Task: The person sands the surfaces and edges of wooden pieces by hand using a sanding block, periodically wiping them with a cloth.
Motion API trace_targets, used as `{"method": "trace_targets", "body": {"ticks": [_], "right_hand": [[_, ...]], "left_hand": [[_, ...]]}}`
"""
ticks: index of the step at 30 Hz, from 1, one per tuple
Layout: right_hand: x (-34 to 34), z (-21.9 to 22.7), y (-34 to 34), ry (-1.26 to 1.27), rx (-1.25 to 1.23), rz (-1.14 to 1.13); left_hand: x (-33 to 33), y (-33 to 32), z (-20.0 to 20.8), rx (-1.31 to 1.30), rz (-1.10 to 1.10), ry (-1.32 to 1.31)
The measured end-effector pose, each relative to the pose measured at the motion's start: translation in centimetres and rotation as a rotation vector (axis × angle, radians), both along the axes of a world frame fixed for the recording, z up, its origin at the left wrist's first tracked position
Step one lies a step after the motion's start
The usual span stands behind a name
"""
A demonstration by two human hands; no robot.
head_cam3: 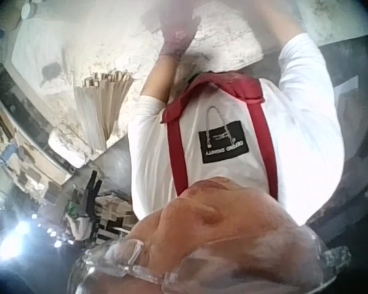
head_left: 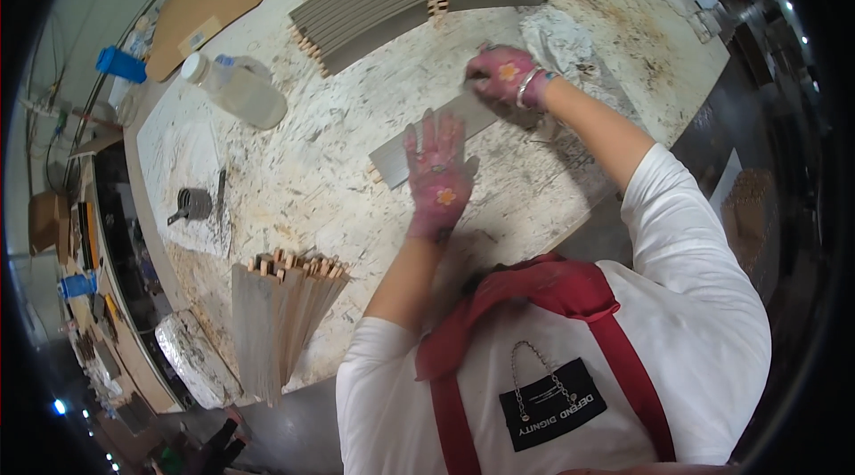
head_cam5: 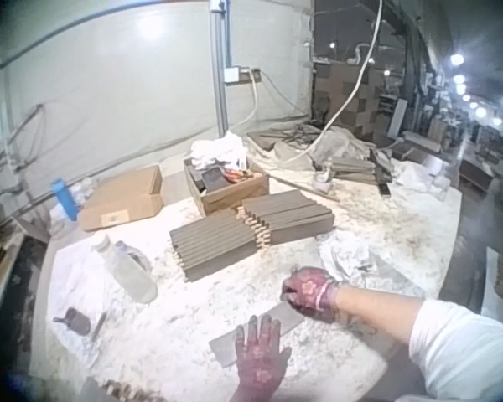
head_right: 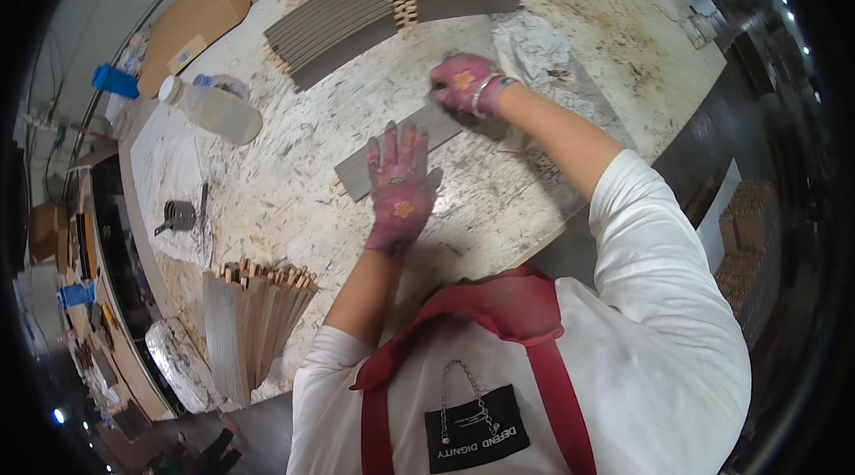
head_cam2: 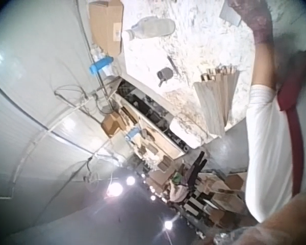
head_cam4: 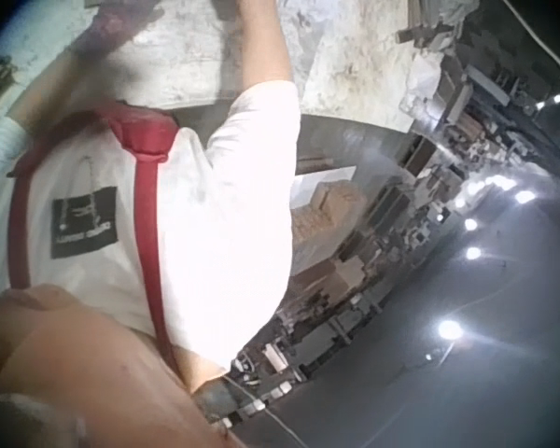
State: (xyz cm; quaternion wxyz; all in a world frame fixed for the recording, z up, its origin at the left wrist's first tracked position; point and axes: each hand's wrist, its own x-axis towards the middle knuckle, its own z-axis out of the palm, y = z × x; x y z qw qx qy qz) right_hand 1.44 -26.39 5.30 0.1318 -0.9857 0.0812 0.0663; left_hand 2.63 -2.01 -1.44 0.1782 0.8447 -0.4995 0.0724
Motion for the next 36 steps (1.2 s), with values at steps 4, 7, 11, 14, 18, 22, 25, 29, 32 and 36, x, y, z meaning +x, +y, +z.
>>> {"method": "trace_targets", "body": {"ticks": [4, 7, 11, 14, 18, 22, 25, 29, 32, 36], "right_hand": [[-2.0, 0.3, 0.4, -0.238, 0.348, -0.281], [-0.5, -3.1, 6.7, -0.459, 1.256, -0.421], [0.1, -6.3, 7.3, -0.589, 0.89, -0.412], [-1.3, -6.0, 2.2, -0.796, 1.234, -0.774], [-3.8, -4.8, 0.4, -0.974, 1.319, -0.657], [-6.2, -3.3, 2.0, -0.913, 1.44, -0.625], [-8.2, -2.5, 2.2, -0.9, 1.642, -0.764], [-10.4, -3.0, 2.4, -0.974, 1.728, -0.844], [-11.3, -3.6, 3.1, -0.902, 1.631, -0.763], [-13.9, -1.3, 1.6, -0.89, 1.397, -0.748]], "left_hand": [[0.5, -0.2, 0.2, 0.058, 0.046, 0.024], [0.8, -0.1, 1.0, 0.048, -0.034, -0.016], [2.1, 3.3, 3.8, 0.201, 0.217, 0.22], [3.3, 6.6, 4.6, 0.287, 0.434, 0.144], [3.4, 6.1, 3.5, 0.035, 0.224, 0.127], [3.5, 2.7, 4.0, 0.165, 0.07, 0.087], [3.1, 2.2, 5.2, 0.201, 0.116, 0.083], [3.0, 3.1, 4.8, 0.171, 0.117, 0.023], [5.5, 3.2, 3.5, 0.057, 0.017, 0.105], [8.5, 3.4, 3.0, 0.383, 0.053, 0.063]]}}
